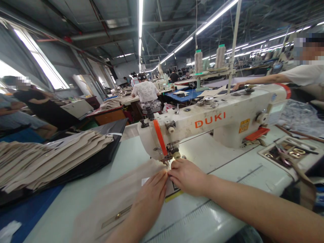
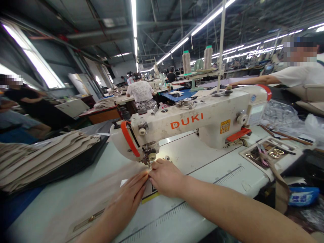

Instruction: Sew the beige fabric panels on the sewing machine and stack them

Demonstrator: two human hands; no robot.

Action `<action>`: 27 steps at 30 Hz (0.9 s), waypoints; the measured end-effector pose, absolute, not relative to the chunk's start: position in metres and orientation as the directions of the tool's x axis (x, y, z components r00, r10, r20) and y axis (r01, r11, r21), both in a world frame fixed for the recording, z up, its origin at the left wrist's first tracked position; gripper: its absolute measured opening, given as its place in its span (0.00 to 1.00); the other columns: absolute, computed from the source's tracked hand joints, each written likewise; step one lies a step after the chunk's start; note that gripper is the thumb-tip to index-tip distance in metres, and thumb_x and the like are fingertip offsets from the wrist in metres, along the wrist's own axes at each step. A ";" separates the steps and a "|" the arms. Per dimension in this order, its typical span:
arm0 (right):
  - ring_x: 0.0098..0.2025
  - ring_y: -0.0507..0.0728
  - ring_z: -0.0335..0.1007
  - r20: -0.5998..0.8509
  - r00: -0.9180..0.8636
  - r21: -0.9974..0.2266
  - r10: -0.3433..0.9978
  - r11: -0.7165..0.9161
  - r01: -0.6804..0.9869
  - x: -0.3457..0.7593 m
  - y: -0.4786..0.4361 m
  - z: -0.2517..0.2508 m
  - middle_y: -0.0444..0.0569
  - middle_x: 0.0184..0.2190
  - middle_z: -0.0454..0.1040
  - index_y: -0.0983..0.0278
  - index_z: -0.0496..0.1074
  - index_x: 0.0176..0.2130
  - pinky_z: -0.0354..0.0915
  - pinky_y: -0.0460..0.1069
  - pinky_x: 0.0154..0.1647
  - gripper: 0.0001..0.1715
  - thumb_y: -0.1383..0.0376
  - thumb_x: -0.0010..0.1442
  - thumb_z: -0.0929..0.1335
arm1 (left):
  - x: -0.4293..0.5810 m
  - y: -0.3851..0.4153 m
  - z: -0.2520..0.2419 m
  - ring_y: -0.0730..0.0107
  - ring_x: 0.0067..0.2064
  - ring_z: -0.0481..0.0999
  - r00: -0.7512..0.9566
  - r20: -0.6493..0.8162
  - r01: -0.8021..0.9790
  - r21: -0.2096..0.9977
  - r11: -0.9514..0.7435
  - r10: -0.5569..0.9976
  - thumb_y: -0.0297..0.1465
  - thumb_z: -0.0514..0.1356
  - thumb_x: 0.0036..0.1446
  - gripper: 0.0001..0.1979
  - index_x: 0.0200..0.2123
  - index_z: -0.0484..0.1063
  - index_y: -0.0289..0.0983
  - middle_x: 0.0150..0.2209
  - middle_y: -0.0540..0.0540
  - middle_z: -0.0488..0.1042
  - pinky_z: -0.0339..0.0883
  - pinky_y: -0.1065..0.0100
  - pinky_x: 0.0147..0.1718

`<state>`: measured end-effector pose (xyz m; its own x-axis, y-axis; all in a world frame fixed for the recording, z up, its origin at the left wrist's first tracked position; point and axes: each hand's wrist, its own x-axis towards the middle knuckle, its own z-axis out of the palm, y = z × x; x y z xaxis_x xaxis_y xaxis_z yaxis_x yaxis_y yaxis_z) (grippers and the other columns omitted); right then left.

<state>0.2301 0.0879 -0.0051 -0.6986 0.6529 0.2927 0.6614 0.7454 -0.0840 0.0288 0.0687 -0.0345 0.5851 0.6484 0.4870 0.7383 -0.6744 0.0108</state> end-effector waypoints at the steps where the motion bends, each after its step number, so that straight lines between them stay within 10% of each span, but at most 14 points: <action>1: 0.43 0.59 0.70 0.292 -0.699 -0.084 0.653 0.745 0.661 0.231 0.087 -0.005 0.54 0.38 0.76 0.67 0.76 0.41 0.63 0.54 0.51 0.12 0.66 0.69 0.64 | 0.028 0.068 -0.036 0.63 0.53 0.79 0.588 0.487 0.735 0.011 -0.678 0.646 0.27 0.48 0.67 0.19 0.52 0.76 0.38 0.52 0.43 0.79 0.74 0.61 0.54; 27: 0.42 0.60 0.69 0.240 -0.668 -0.036 0.705 0.694 0.719 0.230 0.091 -0.003 0.52 0.37 0.75 0.67 0.76 0.39 0.63 0.55 0.46 0.14 0.66 0.70 0.62 | 0.030 0.078 -0.040 0.61 0.53 0.79 0.612 0.485 0.711 0.009 -0.703 0.625 0.26 0.49 0.66 0.18 0.52 0.76 0.37 0.52 0.42 0.79 0.74 0.58 0.54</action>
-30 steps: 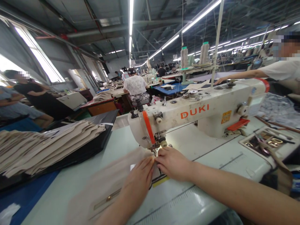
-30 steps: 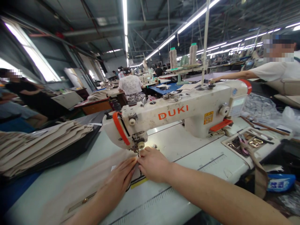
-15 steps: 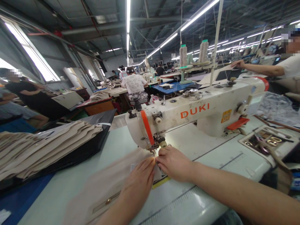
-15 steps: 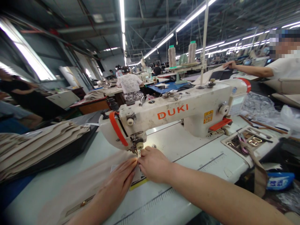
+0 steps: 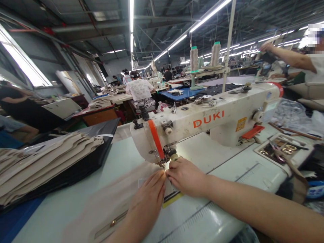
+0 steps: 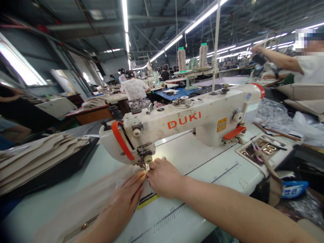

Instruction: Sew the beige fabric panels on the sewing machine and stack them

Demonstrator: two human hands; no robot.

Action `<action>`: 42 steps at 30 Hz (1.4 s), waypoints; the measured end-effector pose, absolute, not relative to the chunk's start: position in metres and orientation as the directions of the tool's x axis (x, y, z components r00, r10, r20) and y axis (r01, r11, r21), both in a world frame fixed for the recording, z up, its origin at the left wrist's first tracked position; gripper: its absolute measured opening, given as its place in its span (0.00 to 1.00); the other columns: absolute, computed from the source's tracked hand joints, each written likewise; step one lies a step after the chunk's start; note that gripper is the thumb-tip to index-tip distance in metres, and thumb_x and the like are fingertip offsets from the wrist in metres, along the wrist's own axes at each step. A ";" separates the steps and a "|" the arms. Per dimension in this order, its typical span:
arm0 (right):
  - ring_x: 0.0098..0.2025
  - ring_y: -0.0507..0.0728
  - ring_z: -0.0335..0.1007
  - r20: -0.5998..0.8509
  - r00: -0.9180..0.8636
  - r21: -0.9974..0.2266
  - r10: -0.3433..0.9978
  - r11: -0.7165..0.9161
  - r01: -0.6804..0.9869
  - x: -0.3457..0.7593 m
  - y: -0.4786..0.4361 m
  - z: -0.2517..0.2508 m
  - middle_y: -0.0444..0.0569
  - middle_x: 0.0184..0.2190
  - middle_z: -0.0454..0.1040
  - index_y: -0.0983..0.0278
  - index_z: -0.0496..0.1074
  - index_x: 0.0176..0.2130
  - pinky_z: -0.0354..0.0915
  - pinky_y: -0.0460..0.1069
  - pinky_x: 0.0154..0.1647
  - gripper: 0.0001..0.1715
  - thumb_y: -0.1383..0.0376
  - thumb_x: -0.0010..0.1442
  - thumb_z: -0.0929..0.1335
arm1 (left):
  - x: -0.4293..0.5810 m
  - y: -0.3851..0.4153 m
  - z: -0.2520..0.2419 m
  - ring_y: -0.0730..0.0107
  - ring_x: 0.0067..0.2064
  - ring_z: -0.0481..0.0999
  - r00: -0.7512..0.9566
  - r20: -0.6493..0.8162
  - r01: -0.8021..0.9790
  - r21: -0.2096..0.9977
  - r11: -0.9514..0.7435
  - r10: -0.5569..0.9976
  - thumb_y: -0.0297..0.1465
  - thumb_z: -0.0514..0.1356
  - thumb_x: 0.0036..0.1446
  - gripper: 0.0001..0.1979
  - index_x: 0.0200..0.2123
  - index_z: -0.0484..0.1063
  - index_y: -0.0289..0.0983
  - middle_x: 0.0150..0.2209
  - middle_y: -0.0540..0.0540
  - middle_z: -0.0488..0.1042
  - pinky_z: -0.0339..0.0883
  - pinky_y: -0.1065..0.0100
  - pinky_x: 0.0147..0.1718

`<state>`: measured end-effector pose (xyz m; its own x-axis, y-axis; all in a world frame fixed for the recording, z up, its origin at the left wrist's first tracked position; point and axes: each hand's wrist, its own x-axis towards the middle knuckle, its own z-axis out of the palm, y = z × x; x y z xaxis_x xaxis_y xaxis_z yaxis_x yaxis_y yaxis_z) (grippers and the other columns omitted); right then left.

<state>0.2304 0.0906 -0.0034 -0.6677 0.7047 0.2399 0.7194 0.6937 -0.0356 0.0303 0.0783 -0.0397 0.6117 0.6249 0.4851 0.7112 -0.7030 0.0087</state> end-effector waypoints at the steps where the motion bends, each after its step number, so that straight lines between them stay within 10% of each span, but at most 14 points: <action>1: 0.41 0.60 0.69 0.239 -0.669 -0.034 0.704 0.695 0.718 0.230 0.090 -0.003 0.52 0.37 0.75 0.67 0.76 0.39 0.63 0.55 0.46 0.14 0.66 0.70 0.62 | 0.030 0.078 -0.040 0.61 0.53 0.79 0.612 0.486 0.710 0.009 -0.704 0.624 0.26 0.49 0.66 0.18 0.52 0.76 0.37 0.52 0.42 0.79 0.75 0.58 0.53; 42: 0.40 0.59 0.67 0.272 -0.681 -0.020 0.680 0.712 0.702 0.232 0.090 -0.009 0.53 0.35 0.74 0.67 0.76 0.35 0.61 0.54 0.45 0.14 0.68 0.68 0.63 | 0.024 0.093 -0.038 0.55 0.56 0.76 0.502 0.365 0.776 0.210 -0.595 0.784 0.33 0.51 0.66 0.18 0.53 0.74 0.33 0.56 0.37 0.76 0.70 0.54 0.57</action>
